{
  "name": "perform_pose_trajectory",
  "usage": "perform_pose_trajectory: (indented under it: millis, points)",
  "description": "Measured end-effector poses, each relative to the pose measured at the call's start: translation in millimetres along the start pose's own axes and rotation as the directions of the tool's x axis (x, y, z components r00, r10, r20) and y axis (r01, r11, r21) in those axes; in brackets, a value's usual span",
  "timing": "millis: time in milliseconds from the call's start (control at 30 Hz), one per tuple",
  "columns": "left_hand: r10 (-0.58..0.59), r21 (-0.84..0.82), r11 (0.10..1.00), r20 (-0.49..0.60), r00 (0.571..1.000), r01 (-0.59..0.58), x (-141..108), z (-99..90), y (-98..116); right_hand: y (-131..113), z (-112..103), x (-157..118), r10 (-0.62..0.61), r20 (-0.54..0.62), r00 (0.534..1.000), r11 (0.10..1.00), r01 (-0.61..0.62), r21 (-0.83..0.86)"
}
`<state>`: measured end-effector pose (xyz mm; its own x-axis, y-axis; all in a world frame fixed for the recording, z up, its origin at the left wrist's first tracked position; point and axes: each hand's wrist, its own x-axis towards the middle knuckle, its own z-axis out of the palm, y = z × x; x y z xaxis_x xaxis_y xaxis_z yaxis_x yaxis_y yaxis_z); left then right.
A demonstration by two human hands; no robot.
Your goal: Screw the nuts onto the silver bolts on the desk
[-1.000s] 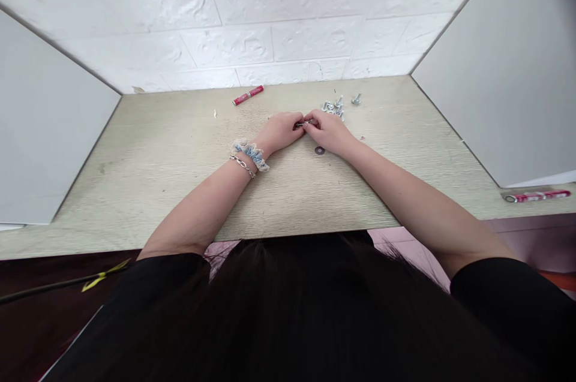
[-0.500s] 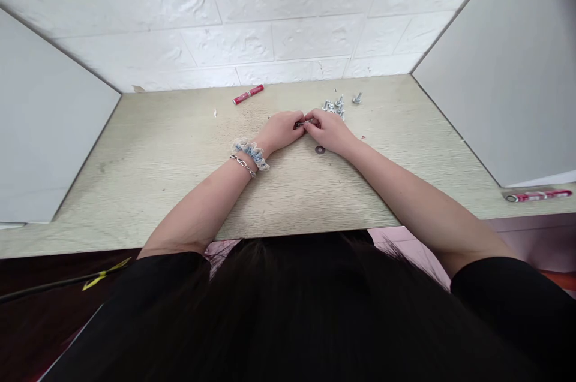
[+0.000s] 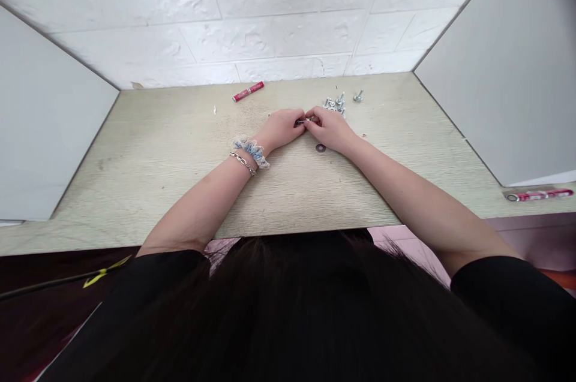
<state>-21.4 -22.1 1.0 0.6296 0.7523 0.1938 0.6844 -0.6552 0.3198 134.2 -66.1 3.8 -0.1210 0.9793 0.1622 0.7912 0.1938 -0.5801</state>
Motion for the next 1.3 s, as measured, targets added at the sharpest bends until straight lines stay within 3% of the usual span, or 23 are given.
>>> perform_pose_trajectory:
  millis: [1300]
  points:
    - [-0.002, -0.004, 1.000, -0.005, 1.000, 0.002, -0.1, -0.3, -0.1, 0.3, -1.1, 0.5, -0.003, -0.013, 1.000, 1.000, 0.003, 0.014]
